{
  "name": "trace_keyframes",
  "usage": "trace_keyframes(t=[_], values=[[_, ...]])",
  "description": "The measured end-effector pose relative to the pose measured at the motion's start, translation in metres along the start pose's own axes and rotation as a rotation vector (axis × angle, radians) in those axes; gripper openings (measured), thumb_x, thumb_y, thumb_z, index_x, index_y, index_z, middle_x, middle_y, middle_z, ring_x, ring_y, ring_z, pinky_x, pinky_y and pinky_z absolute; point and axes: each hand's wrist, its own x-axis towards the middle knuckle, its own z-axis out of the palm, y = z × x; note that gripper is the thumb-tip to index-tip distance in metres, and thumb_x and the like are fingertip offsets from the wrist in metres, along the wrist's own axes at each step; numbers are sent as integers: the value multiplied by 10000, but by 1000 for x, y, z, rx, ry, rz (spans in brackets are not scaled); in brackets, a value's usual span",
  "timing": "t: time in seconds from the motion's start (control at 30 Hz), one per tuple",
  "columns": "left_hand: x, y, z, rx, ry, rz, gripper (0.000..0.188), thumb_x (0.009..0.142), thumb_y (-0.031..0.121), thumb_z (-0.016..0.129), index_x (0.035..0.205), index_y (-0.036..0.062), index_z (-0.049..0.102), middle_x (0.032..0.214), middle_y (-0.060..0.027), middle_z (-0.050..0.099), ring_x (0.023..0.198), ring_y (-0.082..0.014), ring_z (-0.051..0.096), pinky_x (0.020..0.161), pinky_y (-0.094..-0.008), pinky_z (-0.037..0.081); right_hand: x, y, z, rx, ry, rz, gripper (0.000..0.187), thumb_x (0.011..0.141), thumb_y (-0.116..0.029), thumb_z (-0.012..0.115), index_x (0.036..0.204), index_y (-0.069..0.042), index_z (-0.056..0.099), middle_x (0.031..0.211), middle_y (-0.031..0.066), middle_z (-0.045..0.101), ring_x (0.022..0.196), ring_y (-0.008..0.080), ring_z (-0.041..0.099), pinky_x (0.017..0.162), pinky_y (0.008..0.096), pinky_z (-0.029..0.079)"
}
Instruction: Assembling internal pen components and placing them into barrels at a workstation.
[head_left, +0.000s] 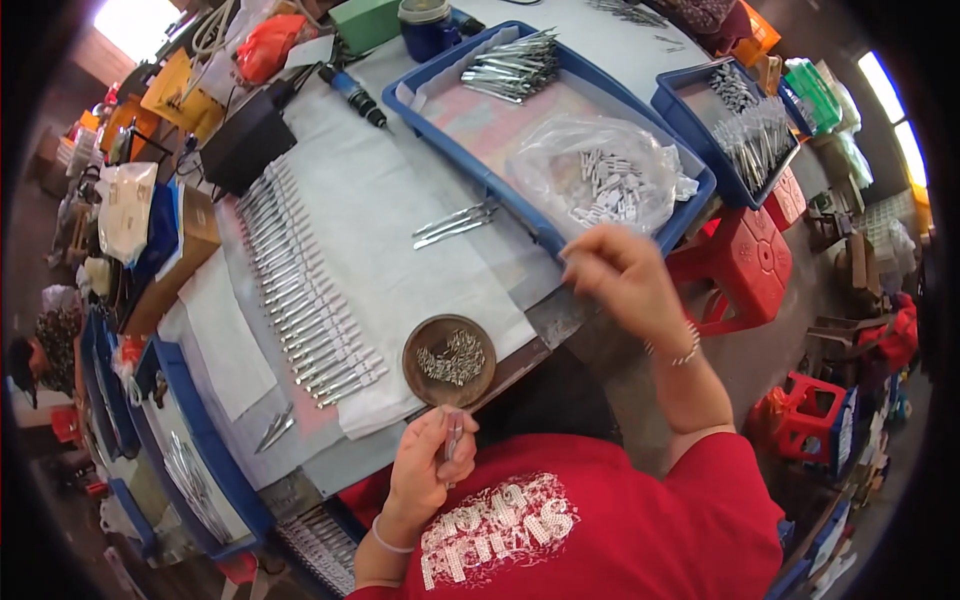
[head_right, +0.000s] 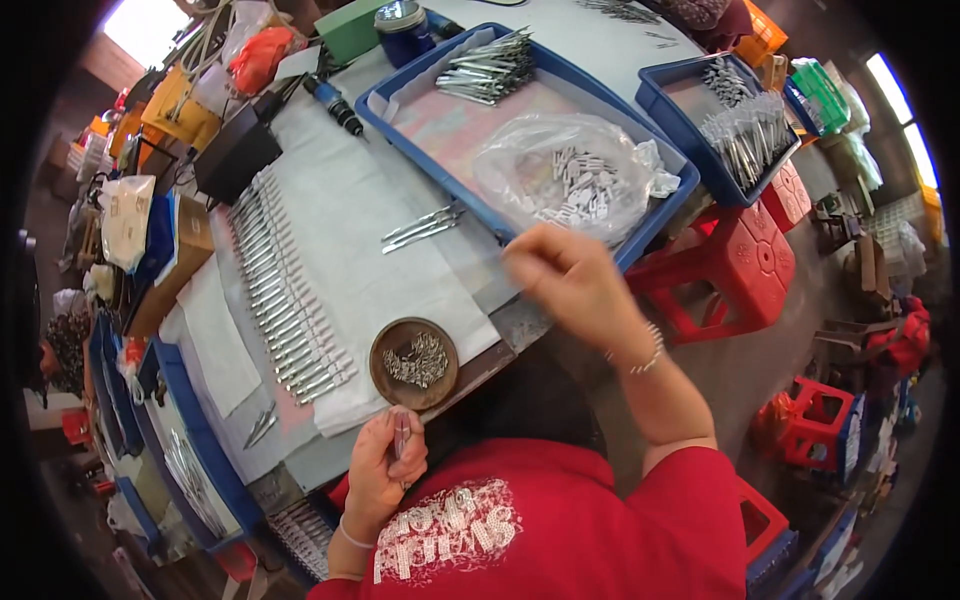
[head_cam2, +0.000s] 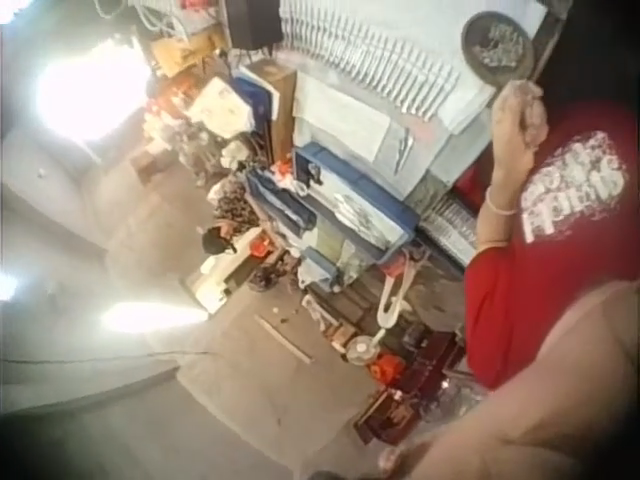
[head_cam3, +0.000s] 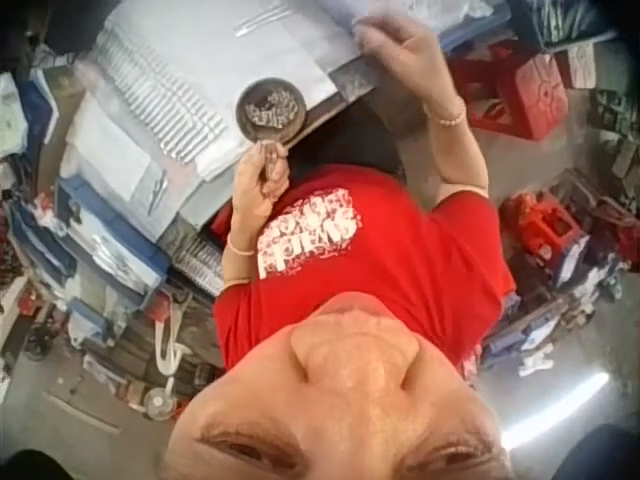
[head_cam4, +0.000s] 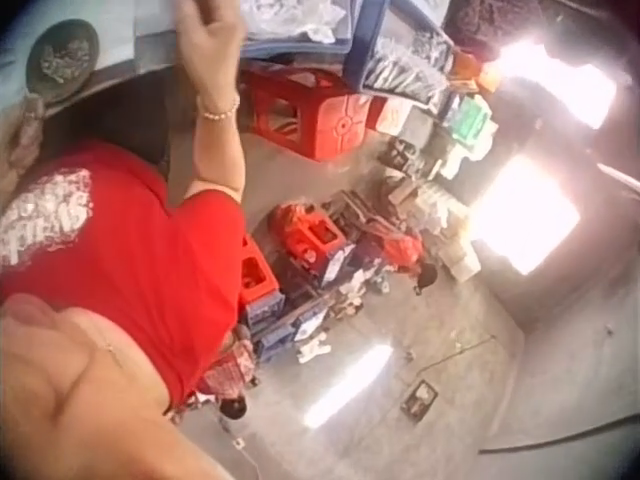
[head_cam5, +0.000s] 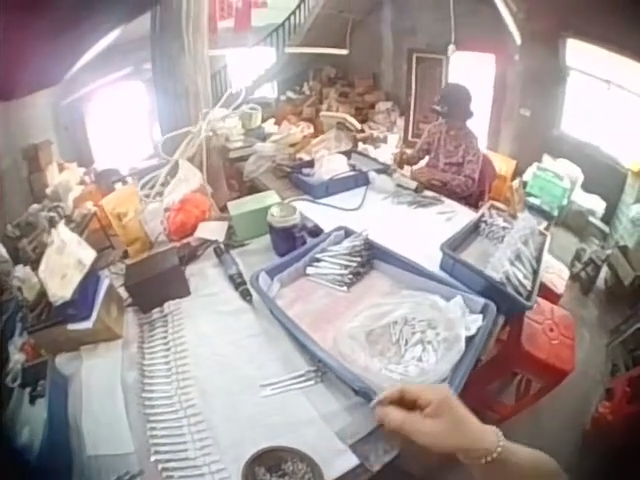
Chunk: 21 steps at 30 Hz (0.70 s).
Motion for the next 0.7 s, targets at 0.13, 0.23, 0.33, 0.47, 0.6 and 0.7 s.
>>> trace_keyframes(t=[0.13, 0.23, 0.33, 0.47, 0.6, 0.7], values=[[4, -3, -4, -8, 59, -28, 300, 943, 292, 465, 930, 0, 535, 582, -25, 465, 398, -44, 294, 363, -196, 222, 38, 31, -61, -419, 145, -218, 170, 836, -89, 532, 968, 9, 573, 794, 152, 612, 721, 264, 604, 679, 325, 470], [8, -7, -6, -20, 57, -37, 287, 937, 288, 477, 942, 6, 531, 596, -29, 466, 404, -47, 297, 366, -196, 221, 39, 46, -61, -556, -8, -273, 187, 817, -89, 498, 965, -1, 570, 847, 196, 608, 822, 359, 593, 724, 394, 468], [11, -8, -4, -37, 71, -48, 276, 936, 284, 478, 952, 12, 524, 597, -32, 458, 407, -49, 297, 371, -200, 220, 35, 59, -50, -677, -206, -319, 160, 795, -97, 487, 909, -30, 578, 721, 199, 585, 710, 388, 576, 637, 457, 451], [12, -8, 0, -19, 66, -69, 276, 936, 287, 479, 955, 16, 522, 595, -31, 451, 407, -50, 293, 375, -201, 219, 35, 50, -53, -655, -396, -182, 170, 810, -88, 514, 958, -36, 576, 747, 163, 609, 711, 348, 596, 657, 399, 477], [13, -10, 1, -1, 62, -87, 289, 932, 305, 484, 949, 19, 519, 592, -32, 444, 407, -53, 289, 377, -202, 218, 65, 68, -61, -586, -112, -293, 131, 787, -80, 518, 892, -29, 577, 752, 167, 608, 732, 349, 596, 645, 420, 467], [12, -12, 2, 8, 65, -107, 290, 932, 309, 485, 946, 21, 519, 590, -31, 441, 406, -54, 287, 377, -201, 219, 89, 77, -60, -838, -90, -296, 141, 749, -91, 548, 870, -19, 565, 753, 169, 605, 764, 350, 600, 653, 425, 472]])
